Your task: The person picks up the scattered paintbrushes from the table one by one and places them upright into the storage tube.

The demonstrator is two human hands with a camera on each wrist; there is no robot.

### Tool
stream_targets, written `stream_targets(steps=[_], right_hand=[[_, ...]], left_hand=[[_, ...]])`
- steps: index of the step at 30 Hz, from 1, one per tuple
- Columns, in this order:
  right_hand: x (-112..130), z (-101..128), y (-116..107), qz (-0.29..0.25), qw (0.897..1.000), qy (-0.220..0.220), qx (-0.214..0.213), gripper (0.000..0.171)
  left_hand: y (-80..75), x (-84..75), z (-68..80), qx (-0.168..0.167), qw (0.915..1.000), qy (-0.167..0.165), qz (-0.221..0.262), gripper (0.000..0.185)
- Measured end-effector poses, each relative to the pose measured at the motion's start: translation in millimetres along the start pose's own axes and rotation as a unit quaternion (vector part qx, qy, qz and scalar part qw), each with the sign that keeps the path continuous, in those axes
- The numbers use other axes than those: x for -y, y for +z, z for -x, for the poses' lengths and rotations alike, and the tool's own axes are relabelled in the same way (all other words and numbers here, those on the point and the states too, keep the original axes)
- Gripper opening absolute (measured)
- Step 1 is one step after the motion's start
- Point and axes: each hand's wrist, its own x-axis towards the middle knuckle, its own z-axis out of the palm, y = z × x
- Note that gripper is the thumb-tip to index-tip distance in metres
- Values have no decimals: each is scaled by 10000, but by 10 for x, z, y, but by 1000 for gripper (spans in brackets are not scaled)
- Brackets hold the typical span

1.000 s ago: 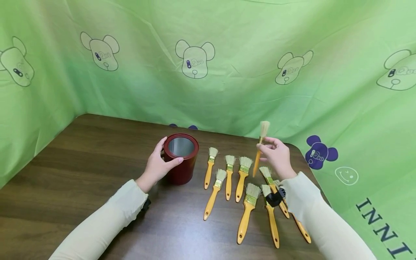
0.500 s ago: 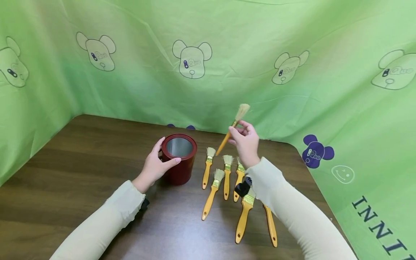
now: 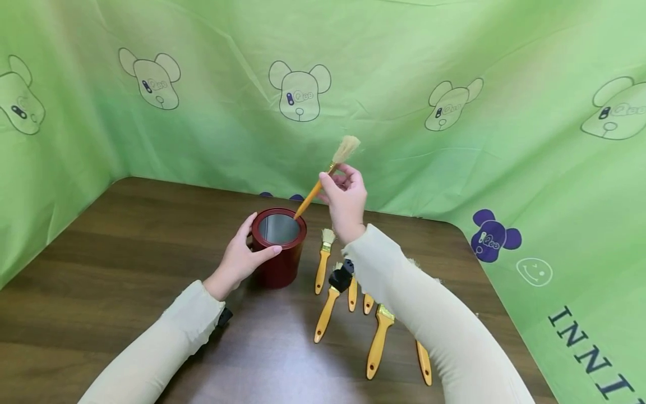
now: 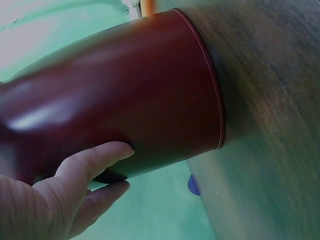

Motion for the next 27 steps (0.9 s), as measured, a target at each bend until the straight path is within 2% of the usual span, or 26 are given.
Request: stream_targets(steps=[4,9,17,21,27], right_hand=[[-55,56,154,-49,9999,-38,80,33],[-139,96,274,154,9998,-75,120,36],[-269,134,351,925,9955,163,114,37],[-300,170,345,1428,9880,411,413,39],[-307,178,335,2348,9629,824,1041,40]], left_hand=[[3,-2,-6,-23,10000,-17,-3,92],[9,-1,-14,-38,10000,-11,-35,91],[1,-15,-31,-26,9999,-54,-88,91],[-3,-13,-31,7,9999,-76,-70,90],[-2,-11,-32,6,10000,-14,-2,89]])
